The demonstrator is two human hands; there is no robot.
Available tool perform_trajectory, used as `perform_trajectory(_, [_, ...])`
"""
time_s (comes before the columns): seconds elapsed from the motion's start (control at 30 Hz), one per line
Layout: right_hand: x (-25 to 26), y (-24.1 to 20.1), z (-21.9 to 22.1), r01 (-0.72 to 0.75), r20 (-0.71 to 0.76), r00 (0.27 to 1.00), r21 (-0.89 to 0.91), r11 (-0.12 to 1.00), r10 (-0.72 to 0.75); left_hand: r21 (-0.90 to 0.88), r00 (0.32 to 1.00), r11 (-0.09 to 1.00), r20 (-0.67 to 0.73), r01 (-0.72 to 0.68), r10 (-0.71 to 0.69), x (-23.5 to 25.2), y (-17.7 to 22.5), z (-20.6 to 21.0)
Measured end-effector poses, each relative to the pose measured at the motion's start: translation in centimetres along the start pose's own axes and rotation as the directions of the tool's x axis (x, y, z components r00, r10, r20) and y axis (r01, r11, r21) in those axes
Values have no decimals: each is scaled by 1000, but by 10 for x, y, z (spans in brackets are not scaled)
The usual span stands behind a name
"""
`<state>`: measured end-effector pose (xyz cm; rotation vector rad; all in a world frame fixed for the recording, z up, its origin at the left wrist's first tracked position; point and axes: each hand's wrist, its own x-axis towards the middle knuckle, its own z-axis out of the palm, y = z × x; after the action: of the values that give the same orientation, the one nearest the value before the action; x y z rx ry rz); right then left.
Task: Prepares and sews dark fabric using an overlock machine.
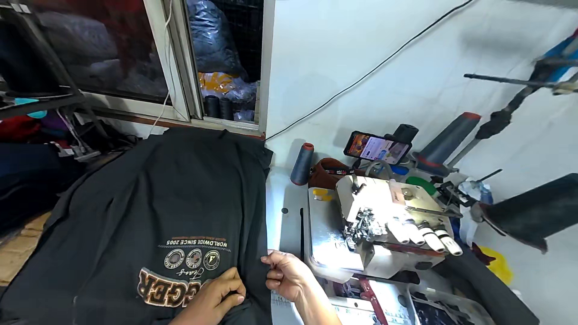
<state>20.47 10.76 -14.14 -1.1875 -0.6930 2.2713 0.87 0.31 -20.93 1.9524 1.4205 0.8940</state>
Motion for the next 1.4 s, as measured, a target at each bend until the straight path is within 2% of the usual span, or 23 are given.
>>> perform_trajectory(0.1, [4,10,-9,98,34,995,-86,991,-95,2,1000,1000,5,3,-3,1,0,1])
perform_trajectory(0.23, [1,14,-9,152,28,988,-24,988,-151,9,1000,1000,4,-3,3,0,1,1])
perform_trajectory(0.3, [-1,18,-9,151,5,989,-52,987,-151,-12,999,999,-28,-33,33,0,-1,2])
perform_trajectory(0.37, [-2,26,-12,219,-7,975,-128,967,-221,-69,992,992,-80,-103,97,2,0,2])
perform_trajectory(0.47, [-3,43,-14,449,23,893,-121,885,-450,-88,967,968,-128,-234,222,9,26,-13])
perform_trajectory(0.57, [-8,51,-12,607,14,794,-76,791,-608,-147,949,942,-146,-301,280,21,57,-26])
perform_trajectory(0.67, [-11,55,-11,742,12,664,-138,656,-748,-48,968,975,-139,-217,209,41,61,-23])
perform_trajectory(0.83, [-11,57,-16,818,51,563,-179,547,-825,-22,970,984,-172,-177,171,60,53,-14])
perform_trajectory(1.03, [-8,58,-20,839,135,517,-276,469,-845,-26,965,988,-218,-153,144,66,51,-12])
perform_trajectory(1.23, [-11,55,-16,807,125,511,-409,425,-850,5,946,988,-287,-153,148,67,44,-5])
perform_trajectory(1.27, [-10,57,-16,814,112,491,-412,409,-864,23,942,989,-303,-145,145,68,43,-4])
perform_trajectory(1.33, [-5,66,-15,863,117,388,-393,316,-914,44,958,998,-282,-48,59,65,57,-10])
perform_trajectory(1.4, [-5,78,-15,887,148,296,-408,214,-944,-41,967,999,-252,27,-37,63,79,-19])
